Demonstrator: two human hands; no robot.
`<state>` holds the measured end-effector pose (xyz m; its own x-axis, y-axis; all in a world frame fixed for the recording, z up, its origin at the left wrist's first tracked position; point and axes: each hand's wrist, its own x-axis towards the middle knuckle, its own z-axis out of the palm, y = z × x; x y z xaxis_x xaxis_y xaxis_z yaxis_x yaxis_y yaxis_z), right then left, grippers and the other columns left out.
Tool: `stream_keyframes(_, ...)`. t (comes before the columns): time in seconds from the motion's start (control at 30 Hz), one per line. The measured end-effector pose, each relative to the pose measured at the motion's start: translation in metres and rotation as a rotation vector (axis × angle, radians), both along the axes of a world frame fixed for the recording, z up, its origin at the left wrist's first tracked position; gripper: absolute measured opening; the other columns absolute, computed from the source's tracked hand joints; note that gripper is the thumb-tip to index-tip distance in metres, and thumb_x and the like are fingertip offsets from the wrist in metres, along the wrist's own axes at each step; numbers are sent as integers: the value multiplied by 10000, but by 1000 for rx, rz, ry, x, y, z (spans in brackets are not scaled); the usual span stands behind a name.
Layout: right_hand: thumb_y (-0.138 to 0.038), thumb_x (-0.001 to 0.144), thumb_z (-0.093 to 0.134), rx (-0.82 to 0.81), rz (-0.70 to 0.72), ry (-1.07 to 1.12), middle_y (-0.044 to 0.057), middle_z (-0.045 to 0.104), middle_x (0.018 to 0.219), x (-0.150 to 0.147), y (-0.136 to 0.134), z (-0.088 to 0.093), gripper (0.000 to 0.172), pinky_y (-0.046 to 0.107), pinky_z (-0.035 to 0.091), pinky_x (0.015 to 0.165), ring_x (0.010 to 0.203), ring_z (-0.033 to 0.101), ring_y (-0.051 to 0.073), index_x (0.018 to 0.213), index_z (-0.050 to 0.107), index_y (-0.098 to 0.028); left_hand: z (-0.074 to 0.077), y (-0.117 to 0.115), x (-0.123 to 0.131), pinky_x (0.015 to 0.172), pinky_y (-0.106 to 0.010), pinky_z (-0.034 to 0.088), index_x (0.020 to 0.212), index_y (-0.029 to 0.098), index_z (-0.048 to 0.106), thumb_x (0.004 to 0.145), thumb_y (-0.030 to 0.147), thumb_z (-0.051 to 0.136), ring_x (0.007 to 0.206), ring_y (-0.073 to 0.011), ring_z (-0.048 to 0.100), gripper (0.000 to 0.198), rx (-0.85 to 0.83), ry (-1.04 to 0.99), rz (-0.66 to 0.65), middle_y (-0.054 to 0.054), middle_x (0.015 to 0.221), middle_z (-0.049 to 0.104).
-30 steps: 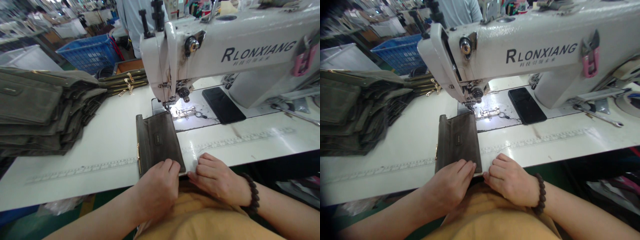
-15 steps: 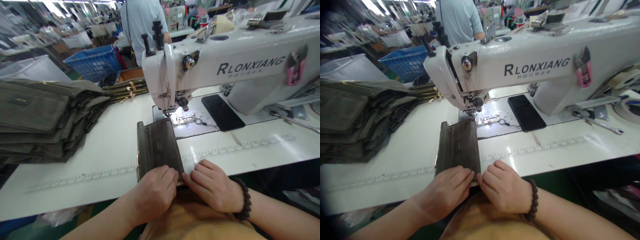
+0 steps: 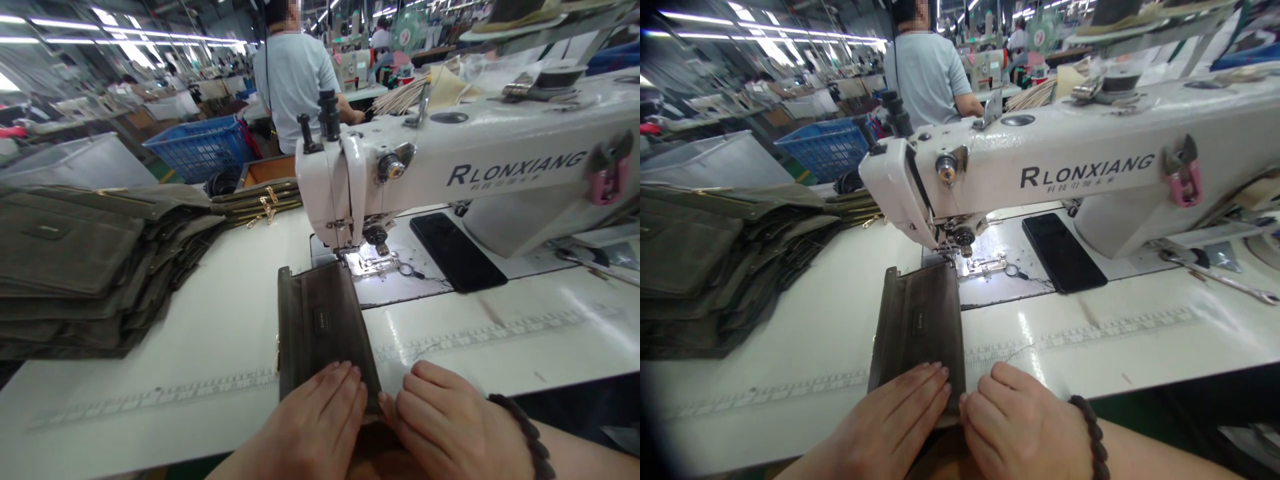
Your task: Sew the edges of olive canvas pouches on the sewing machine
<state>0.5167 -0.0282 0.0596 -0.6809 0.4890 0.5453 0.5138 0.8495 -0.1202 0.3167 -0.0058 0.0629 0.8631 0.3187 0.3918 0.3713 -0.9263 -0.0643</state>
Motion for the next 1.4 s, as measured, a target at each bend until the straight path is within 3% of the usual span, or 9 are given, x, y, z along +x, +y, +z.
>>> stream_keyframes(0.13,-53,822,284,-64,-13,-81,42,463,589,-3,8,-2,335,308,237,506,533,357,144,611,534,-127,-7,6,3,803,-282,488,909,60,610,843,55,257,888,-183,592,360,0,-31,5,-111,930,649)
stream_keyframes(0.37,-160,749,476,-111,59,-260,18,430,605,-3,29,-2,160,317,206,520,558,329,152,589,480,-160,-7,25,7,805,-304,487,917,53,610,844,63,236,914,-206,580,381,7,9,6,-125,954,640)
stream_keyframes(0.67,-105,784,392,-98,121,-330,26,437,624,-7,62,5,196,317,215,527,557,335,149,619,487,-152,-16,51,5,811,-312,491,943,31,580,795,38,318,909,-211,578,301,19,22,-17,-143,964,627)
stream_keyframes(1.17,-86,854,321,-64,25,-267,38,453,631,1,99,-14,314,318,197,525,569,340,139,617,523,-125,-24,95,2,860,-311,465,941,26,576,796,53,352,948,-208,568,269,62,38,-40,-149,984,621)
stream_keyframes(1.4,-114,882,300,-52,-127,-221,25,467,617,-3,112,-19,339,289,267,522,570,376,129,627,522,-141,-25,112,4,865,-309,459,930,31,590,811,69,347,922,-210,577,273,101,69,-52,-131,962,633)
